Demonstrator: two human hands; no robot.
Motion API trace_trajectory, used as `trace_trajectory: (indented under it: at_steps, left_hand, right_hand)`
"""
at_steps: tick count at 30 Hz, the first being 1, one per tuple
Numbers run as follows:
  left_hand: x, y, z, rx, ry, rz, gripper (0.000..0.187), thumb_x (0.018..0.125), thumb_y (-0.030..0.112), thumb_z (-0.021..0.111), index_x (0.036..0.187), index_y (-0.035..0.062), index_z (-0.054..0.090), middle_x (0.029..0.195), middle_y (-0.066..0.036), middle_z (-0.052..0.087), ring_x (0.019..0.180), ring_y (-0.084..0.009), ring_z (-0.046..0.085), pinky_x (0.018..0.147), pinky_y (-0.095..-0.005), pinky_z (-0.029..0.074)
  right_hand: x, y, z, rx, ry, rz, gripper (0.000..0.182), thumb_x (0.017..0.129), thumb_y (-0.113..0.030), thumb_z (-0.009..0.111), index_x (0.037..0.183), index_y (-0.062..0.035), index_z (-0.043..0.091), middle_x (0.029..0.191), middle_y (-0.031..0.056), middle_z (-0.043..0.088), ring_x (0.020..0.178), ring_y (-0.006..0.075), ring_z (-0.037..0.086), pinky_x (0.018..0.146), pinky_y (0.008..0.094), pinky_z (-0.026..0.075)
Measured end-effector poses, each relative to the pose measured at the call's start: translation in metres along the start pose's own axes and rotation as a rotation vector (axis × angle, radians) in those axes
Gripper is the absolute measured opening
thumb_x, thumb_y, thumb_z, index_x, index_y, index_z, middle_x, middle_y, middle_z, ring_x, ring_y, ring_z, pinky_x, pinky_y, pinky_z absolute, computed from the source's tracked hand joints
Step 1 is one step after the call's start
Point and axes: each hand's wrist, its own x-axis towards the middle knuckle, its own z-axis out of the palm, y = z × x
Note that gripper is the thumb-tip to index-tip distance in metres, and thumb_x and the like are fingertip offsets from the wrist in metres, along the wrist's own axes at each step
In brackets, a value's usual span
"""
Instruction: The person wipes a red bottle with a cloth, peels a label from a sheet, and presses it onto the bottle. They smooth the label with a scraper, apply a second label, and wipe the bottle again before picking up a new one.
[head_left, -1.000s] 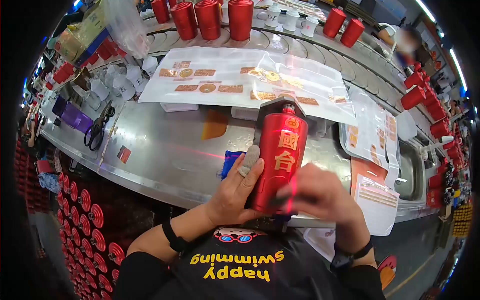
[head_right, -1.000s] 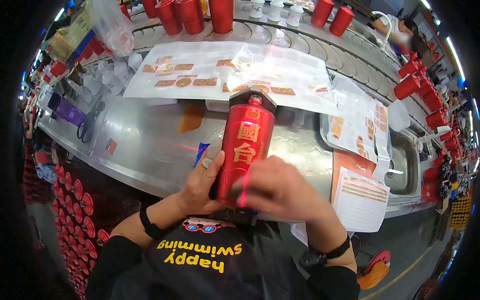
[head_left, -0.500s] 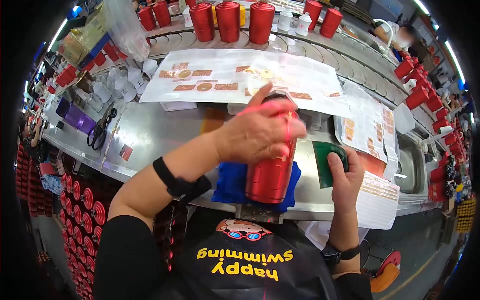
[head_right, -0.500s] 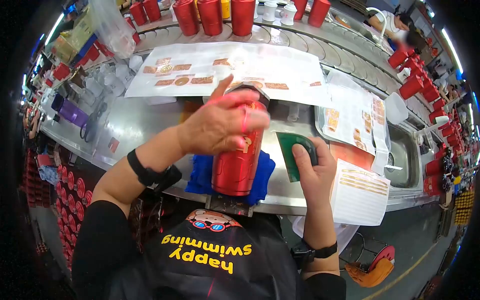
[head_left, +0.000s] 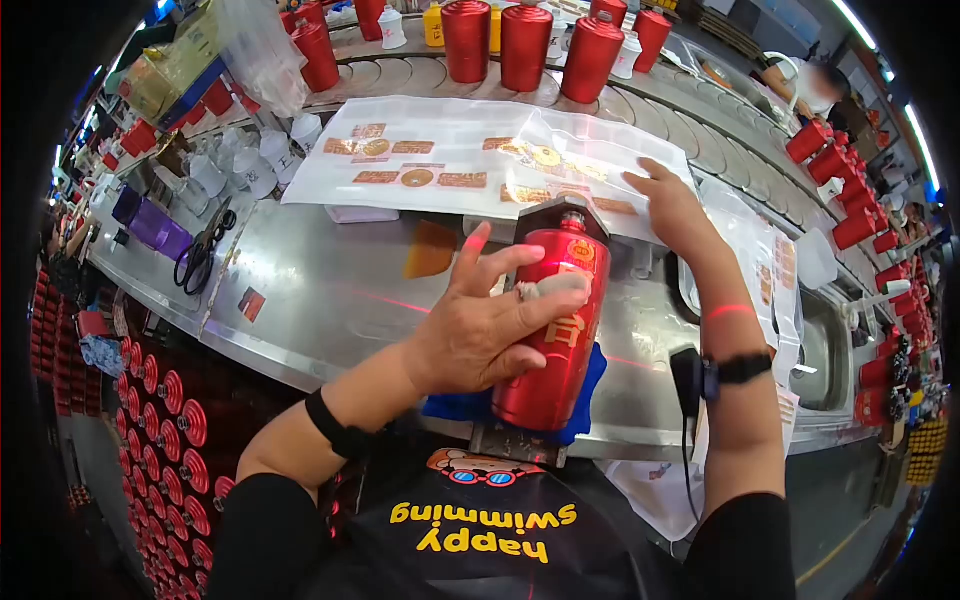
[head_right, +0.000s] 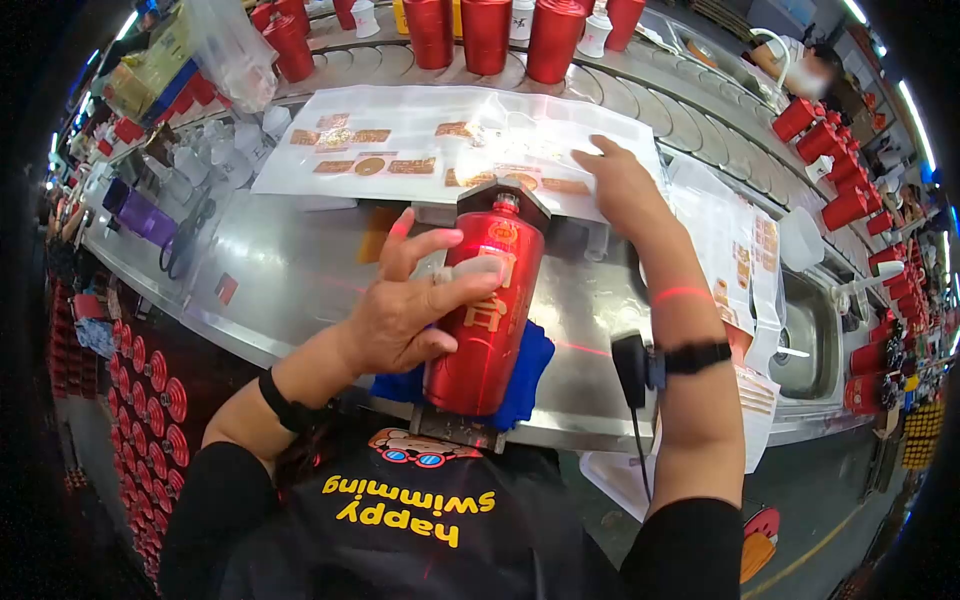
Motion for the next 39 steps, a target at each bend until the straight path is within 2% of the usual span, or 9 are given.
trace_trajectory:
  at_steps: [4, 8, 11, 16, 19, 29, 32, 36, 39]
  left_hand:
    - [-0.008, 0.003, -0.004, 0.013, -0.015, -0.036, 0.056, 0.098, 0.057, 0.043, 0.138, 0.0209, 0.056, 0.124, 0.002, 0.067, 0.136, -0.0270, 0.039, 0.119, -0.0571, 0.010]
    - [-0.009, 0.001, -0.002, -0.036, 0.001, -0.044, 0.055, 0.097, 0.055, 0.046, 0.138, 0.0204, 0.057, 0.112, 0.003, 0.068, 0.134, -0.0270, 0.041, 0.119, -0.0585, 0.014]
    - [-0.010, -0.004, -0.001, -0.058, -0.015, -0.020, 0.054, 0.097, 0.055, 0.047, 0.138, 0.0204, 0.057, 0.112, 0.003, 0.068, 0.133, -0.0270, 0.043, 0.118, -0.0586, 0.015]
    - [-0.010, -0.006, -0.001, -0.125, -0.049, -0.025, 0.054, 0.094, 0.051, 0.054, 0.138, 0.0208, 0.057, 0.112, 0.002, 0.067, 0.133, -0.0274, 0.043, 0.116, -0.0599, 0.021]
    - [-0.011, -0.007, 0.000, -0.141, -0.040, -0.022, 0.055, 0.093, 0.051, 0.055, 0.138, 0.0199, 0.057, 0.112, 0.002, 0.067, 0.132, -0.0283, 0.043, 0.116, -0.0603, 0.022]
    - [-0.004, -0.015, -0.013, -0.380, 0.205, -0.205, 0.045, 0.099, 0.040, 0.056, 0.130, 0.0083, 0.060, 0.125, -0.010, 0.065, 0.122, -0.0315, 0.051, 0.111, -0.0494, 0.033]
    - [0.012, -0.026, -0.021, -0.531, 0.344, -0.512, 0.037, 0.095, 0.015, 0.060, 0.128, -0.0008, 0.056, 0.125, -0.014, 0.061, 0.114, -0.0281, 0.056, 0.098, -0.0367, 0.044]
    - [0.061, -0.051, -0.042, -0.362, 0.306, -0.280, 0.068, 0.092, 0.017, 0.061, 0.151, 0.0030, 0.030, 0.153, -0.017, 0.036, 0.145, -0.0241, 0.029, 0.118, -0.0352, 0.020]
    - [0.087, -0.054, -0.061, -0.456, 0.070, -0.252, 0.056, 0.091, 0.024, 0.067, 0.139, 0.0024, 0.049, 0.133, -0.011, 0.055, 0.126, -0.0182, 0.049, 0.107, -0.0310, 0.036]
  right_hand:
    - [0.059, 0.004, 0.033, -0.241, -0.277, -0.005, 0.035, 0.100, -0.027, 0.047, 0.131, -0.0259, 0.063, 0.150, 0.0111, 0.045, 0.133, 0.0339, 0.047, 0.103, 0.0463, 0.046]
    - [0.094, 0.022, 0.032, -0.359, -0.315, 0.083, 0.043, 0.096, -0.009, 0.045, 0.128, -0.0315, 0.064, 0.147, 0.0115, 0.047, 0.133, 0.0349, 0.046, 0.102, 0.0431, 0.049]
    - [0.113, 0.065, 0.039, -0.391, -0.207, 0.078, 0.030, 0.100, -0.027, 0.047, 0.123, -0.0301, 0.067, 0.132, 0.0076, 0.054, 0.123, 0.0324, 0.052, 0.096, 0.0462, 0.050]
    - [0.141, 0.096, 0.035, -0.211, -0.111, 0.209, 0.045, 0.077, -0.049, 0.072, 0.110, -0.0176, 0.073, 0.111, 0.0107, 0.069, 0.110, 0.0302, 0.063, 0.094, 0.0412, 0.049]
    - [0.160, 0.109, 0.038, -0.062, -0.311, 0.369, 0.038, 0.077, -0.044, 0.074, 0.101, -0.0161, 0.076, 0.109, 0.0097, 0.069, 0.109, 0.0283, 0.063, 0.092, 0.0413, 0.049]
    - [0.120, 0.047, -0.012, -0.171, 0.287, -0.179, 0.016, 0.084, -0.022, 0.071, 0.094, -0.0096, 0.072, 0.115, 0.0076, 0.063, 0.109, 0.0351, 0.055, 0.090, 0.0428, 0.049]
    - [0.094, -0.020, -0.072, -0.129, 0.243, -0.326, 0.014, 0.085, -0.019, 0.070, 0.090, -0.0062, 0.069, 0.113, 0.0087, 0.063, 0.106, 0.0346, 0.056, 0.089, 0.0435, 0.048]
    - [0.052, -0.101, -0.135, -0.094, 0.227, -0.518, 0.012, 0.087, -0.013, 0.070, 0.086, -0.0025, 0.064, 0.116, 0.0110, 0.063, 0.103, 0.0315, 0.058, 0.086, 0.0406, 0.047]
    - [0.015, -0.141, -0.162, -0.005, 0.249, -0.551, 0.014, 0.088, -0.011, 0.069, 0.083, -0.0009, 0.061, 0.119, 0.0119, 0.062, 0.098, 0.0263, 0.060, 0.084, 0.0358, 0.046]
